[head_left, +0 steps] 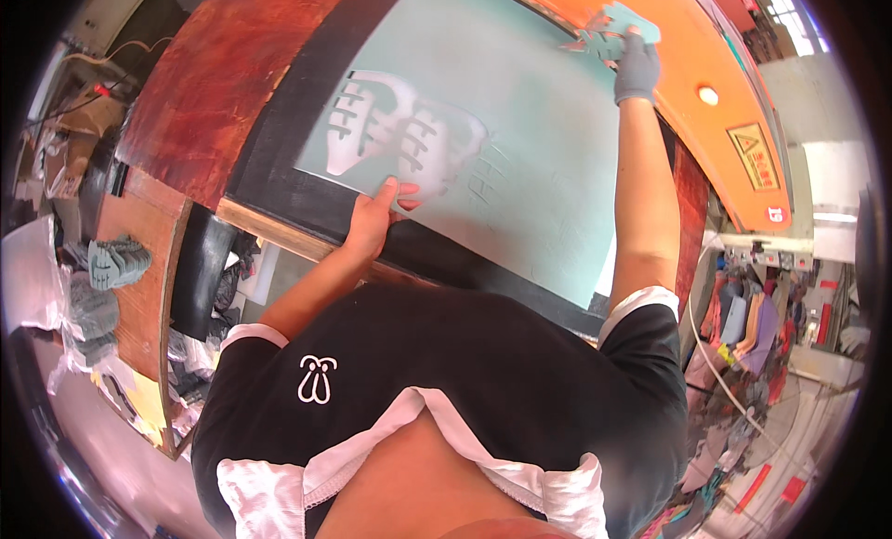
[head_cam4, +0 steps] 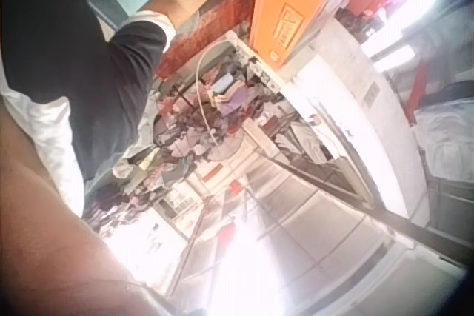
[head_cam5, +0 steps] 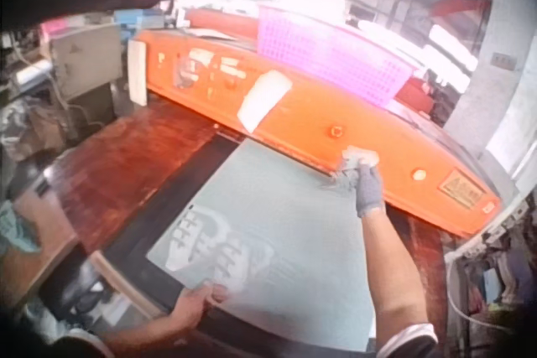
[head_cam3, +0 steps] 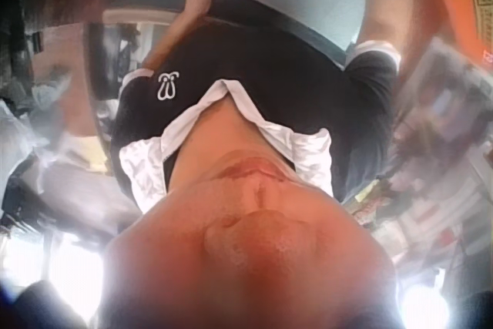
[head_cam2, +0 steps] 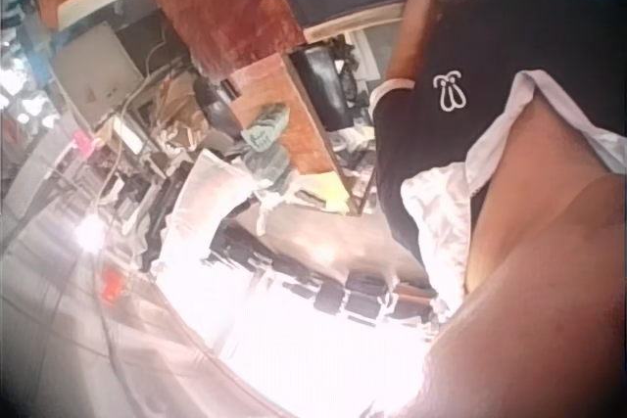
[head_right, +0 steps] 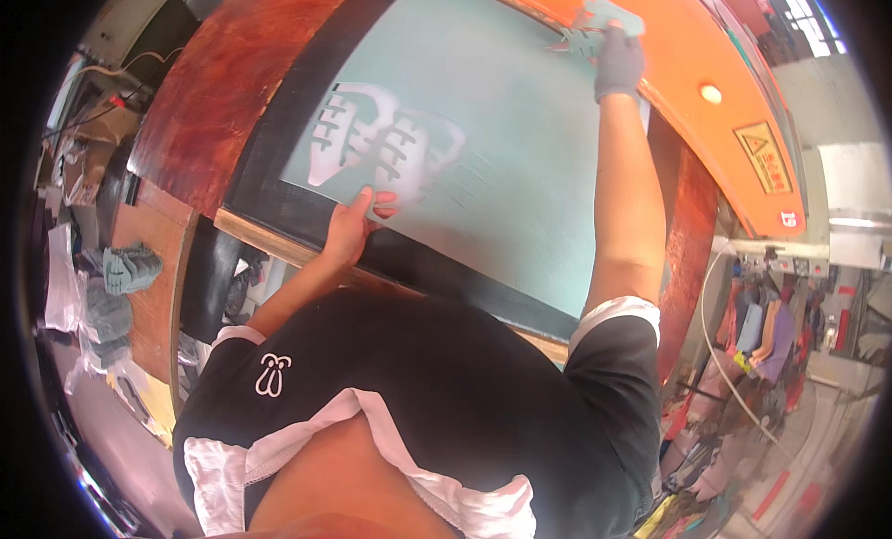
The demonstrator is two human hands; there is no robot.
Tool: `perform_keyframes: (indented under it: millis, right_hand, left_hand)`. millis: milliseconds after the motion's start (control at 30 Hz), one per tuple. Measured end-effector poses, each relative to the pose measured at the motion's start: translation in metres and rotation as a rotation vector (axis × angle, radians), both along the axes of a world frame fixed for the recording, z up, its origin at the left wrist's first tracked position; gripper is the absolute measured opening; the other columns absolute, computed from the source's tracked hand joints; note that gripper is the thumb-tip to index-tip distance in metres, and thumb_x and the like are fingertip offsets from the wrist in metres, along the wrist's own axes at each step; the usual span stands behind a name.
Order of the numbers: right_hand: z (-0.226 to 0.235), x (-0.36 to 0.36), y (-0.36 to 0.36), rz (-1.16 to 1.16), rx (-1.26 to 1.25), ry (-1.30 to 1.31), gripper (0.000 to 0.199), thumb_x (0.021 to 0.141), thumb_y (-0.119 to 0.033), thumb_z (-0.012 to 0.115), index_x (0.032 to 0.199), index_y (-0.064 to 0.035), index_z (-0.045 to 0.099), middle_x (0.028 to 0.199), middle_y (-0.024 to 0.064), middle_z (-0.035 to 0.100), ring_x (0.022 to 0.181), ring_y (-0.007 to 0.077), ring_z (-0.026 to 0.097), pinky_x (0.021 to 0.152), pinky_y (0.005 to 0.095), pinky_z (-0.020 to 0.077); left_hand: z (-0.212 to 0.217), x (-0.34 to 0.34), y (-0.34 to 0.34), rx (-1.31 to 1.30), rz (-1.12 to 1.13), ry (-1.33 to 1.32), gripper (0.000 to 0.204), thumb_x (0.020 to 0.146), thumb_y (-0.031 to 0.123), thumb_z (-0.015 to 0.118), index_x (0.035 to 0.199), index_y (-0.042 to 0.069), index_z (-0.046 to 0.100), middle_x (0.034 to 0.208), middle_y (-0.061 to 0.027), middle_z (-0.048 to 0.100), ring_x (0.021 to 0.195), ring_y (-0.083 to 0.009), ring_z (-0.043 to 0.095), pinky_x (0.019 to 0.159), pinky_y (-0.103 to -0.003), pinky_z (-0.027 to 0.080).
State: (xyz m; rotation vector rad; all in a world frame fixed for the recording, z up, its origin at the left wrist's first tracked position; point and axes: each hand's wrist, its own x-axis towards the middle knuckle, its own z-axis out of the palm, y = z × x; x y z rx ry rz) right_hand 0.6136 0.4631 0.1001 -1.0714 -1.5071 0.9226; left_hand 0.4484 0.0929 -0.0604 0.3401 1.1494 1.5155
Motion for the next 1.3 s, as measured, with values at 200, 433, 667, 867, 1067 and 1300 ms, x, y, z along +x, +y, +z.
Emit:
perform_keyframes:
  millis: [200,433,667,867,1067,1300]
  right_hand:
    - [-0.092,0.04,-0.165,0.255,0.646,-0.648,0.025,0.088,-0.025,0.061,0.102,-0.0046,0.059,0.094,0.0175,0.062,0.086,0.0346,0.06,0.075,0.0392,0.0486]
    - [-0.134,0.072,-0.251,0.501,0.532,-0.624,0.02,0.085,-0.014,0.06,0.103,-0.0062,0.06,0.094,0.0122,0.061,0.09,0.0322,0.06,0.077,0.0366,0.0489]
    - [-0.112,0.093,-0.256,0.57,0.586,-0.527,0.031,0.083,-0.012,0.061,0.112,-0.0027,0.055,0.097,0.0148,0.06,0.085,0.0311,0.059,0.073,0.0361,0.0488]
    - [-0.116,0.091,-0.245,0.483,-0.064,-0.308,0.023,0.086,-0.023,0.062,0.093,-0.0009,0.058,0.076,0.0095,0.058,0.068,0.0175,0.055,0.061,0.0295,0.0455]
    - [-0.123,0.106,-0.121,-0.065,-0.306,-0.187,0.036,0.086,-0.033,0.056,0.083,0.0038,0.056,0.074,0.0142,0.057,0.066,0.0228,0.051,0.064,0.0374,0.043]
    - [-0.085,0.093,0.009,-0.437,-0.341,-0.233,0.043,0.085,-0.033,0.051,0.097,0.007,0.06,0.094,0.017,0.063,0.085,0.0246,0.06,0.075,0.0371,0.0479]
  left_hand:
    - [0.012,0.052,-0.012,-0.111,-0.216,-0.445,0.038,0.093,0.033,0.053,0.118,0.003,0.05,0.107,-0.0098,0.06,0.097,-0.021,0.06,0.071,-0.031,0.048]
    - [0.004,0.078,0.022,-0.111,-0.379,-0.187,0.03,0.095,0.023,0.049,0.119,0.004,0.05,0.113,-0.0072,0.058,0.1,-0.0214,0.058,0.085,-0.039,0.045]
    - [0.016,0.088,0.029,0.072,-0.322,-0.627,0.04,0.099,0.026,0.036,0.125,-0.002,0.043,0.134,-0.0146,0.044,0.119,-0.0275,0.046,0.102,-0.041,0.034]
    - [0.015,0.088,0.029,0.044,-0.321,-0.422,0.042,0.099,0.029,0.036,0.131,0.002,0.037,0.131,-0.0145,0.048,0.119,-0.0266,0.046,0.095,-0.043,0.04]
    - [0.004,0.074,0.011,-0.107,-0.345,-0.197,0.039,0.099,0.028,0.037,0.127,0.002,0.042,0.121,-0.0148,0.056,0.105,-0.0236,0.055,0.084,-0.039,0.047]
    - [-0.011,0.077,0.009,-0.084,-0.302,-0.07,0.035,0.099,0.026,0.039,0.124,0.001,0.044,0.116,-0.016,0.059,0.094,-0.024,0.059,0.077,-0.039,0.049]
